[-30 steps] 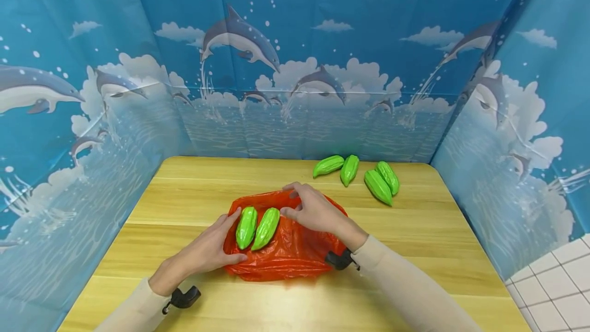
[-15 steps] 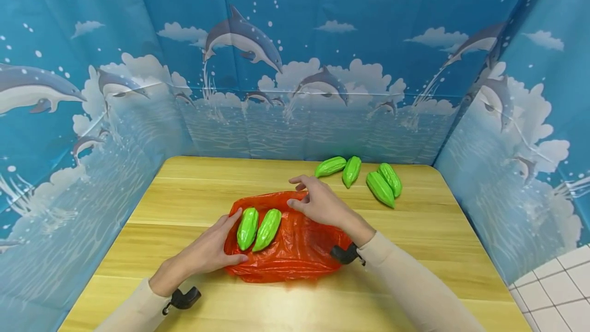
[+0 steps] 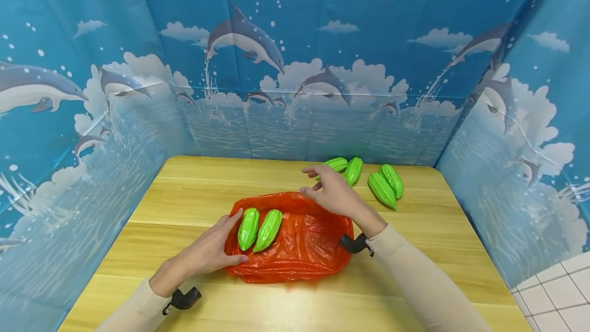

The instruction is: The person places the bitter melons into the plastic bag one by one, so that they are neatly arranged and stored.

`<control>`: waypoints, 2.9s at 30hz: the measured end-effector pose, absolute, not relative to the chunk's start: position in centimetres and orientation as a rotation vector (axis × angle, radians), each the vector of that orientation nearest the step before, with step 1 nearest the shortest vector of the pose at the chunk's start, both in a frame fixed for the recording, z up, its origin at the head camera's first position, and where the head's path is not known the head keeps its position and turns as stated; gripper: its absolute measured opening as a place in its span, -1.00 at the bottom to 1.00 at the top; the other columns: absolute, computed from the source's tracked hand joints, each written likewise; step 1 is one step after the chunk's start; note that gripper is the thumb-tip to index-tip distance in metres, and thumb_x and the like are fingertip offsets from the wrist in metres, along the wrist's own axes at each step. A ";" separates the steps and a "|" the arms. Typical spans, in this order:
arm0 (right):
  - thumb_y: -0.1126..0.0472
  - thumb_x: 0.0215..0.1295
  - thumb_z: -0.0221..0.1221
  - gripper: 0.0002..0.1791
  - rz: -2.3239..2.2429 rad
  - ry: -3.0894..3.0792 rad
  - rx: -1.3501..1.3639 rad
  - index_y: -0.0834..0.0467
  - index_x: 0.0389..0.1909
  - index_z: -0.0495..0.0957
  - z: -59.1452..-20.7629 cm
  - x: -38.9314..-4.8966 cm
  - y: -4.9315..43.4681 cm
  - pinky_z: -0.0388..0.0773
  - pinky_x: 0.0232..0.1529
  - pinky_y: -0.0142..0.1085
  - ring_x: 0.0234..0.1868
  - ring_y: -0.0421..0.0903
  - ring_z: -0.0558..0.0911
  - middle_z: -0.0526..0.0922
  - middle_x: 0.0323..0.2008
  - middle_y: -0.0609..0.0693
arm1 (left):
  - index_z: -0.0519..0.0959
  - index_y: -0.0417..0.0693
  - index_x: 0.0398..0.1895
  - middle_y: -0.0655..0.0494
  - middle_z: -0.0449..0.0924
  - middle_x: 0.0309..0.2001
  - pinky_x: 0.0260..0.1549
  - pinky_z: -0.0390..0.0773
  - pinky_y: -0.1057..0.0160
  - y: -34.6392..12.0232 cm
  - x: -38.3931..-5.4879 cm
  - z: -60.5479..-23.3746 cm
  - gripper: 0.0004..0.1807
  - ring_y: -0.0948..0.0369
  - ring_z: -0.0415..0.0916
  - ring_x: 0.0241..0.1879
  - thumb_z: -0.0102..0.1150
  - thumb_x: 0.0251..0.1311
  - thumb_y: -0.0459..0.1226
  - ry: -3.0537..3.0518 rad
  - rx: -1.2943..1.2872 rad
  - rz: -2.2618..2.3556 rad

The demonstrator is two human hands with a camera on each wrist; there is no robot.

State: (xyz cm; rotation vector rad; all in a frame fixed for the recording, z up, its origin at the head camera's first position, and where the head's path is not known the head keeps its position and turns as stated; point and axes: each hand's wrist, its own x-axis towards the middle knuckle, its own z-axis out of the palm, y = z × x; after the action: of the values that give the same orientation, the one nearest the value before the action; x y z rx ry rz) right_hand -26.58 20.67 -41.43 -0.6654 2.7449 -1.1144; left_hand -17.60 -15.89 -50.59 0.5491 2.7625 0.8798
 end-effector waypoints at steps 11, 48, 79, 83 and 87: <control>0.07 0.77 0.33 -0.41 -1.043 2.795 -0.680 0.20 0.65 0.54 -41.3 -28.8 22.9 0.87 0.19 0.18 0.30 0.33 0.79 0.58 0.52 0.36 | 0.04 -0.08 0.97 -0.42 0.28 0.77 0.54 0.65 -0.35 -16.0 -17.7 -50.5 0.37 -0.33 0.55 0.60 0.75 0.31 0.09 2.759 0.534 0.890; -0.09 0.74 0.35 -0.16 -0.785 2.868 -0.532 0.22 0.81 0.34 -46.7 -36.5 27.4 0.30 0.50 0.71 0.69 0.71 0.12 0.10 0.74 0.61 | 0.03 -0.05 0.97 -0.43 0.15 0.83 0.60 0.58 -0.37 -16.4 -18.1 -51.0 0.35 -0.39 0.41 0.70 0.72 0.34 0.08 2.745 0.540 0.888; -0.19 0.68 0.40 -0.31 -0.775 2.869 -0.491 0.07 0.61 0.55 -49.7 -37.7 27.3 0.01 0.46 0.72 0.74 0.63 0.14 0.12 0.80 0.46 | 0.06 -0.09 0.96 -0.39 0.19 0.82 0.60 0.59 -0.34 -16.6 -17.8 -50.6 0.35 -0.34 0.45 0.69 0.73 0.33 0.09 2.745 0.569 0.886; -0.21 0.65 0.43 -0.42 -0.802 2.881 -0.492 0.08 0.40 0.64 -49.8 -37.6 27.4 0.08 0.42 0.65 0.71 0.53 0.28 0.26 0.74 0.46 | 0.06 -0.09 0.96 -0.42 0.16 0.83 0.63 0.56 -0.36 -16.6 -17.8 -50.5 0.34 -0.37 0.40 0.72 0.73 0.34 0.09 2.743 0.570 0.887; -0.17 0.65 0.44 -0.44 -0.811 2.882 -0.502 0.14 0.35 0.62 -50.1 -37.7 27.5 0.05 0.46 0.70 0.60 0.48 0.46 0.48 0.60 0.42 | 0.05 -0.07 0.96 -0.43 0.14 0.84 0.64 0.54 -0.37 -16.7 -17.8 -50.6 0.33 -0.37 0.37 0.73 0.72 0.35 0.08 2.739 0.563 0.884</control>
State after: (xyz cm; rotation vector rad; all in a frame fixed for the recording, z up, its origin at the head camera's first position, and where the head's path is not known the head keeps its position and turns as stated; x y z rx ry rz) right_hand -37.68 27.51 -50.06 -0.5020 2.8817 -0.8106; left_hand -17.79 -16.66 -50.63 0.5633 2.7393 0.8837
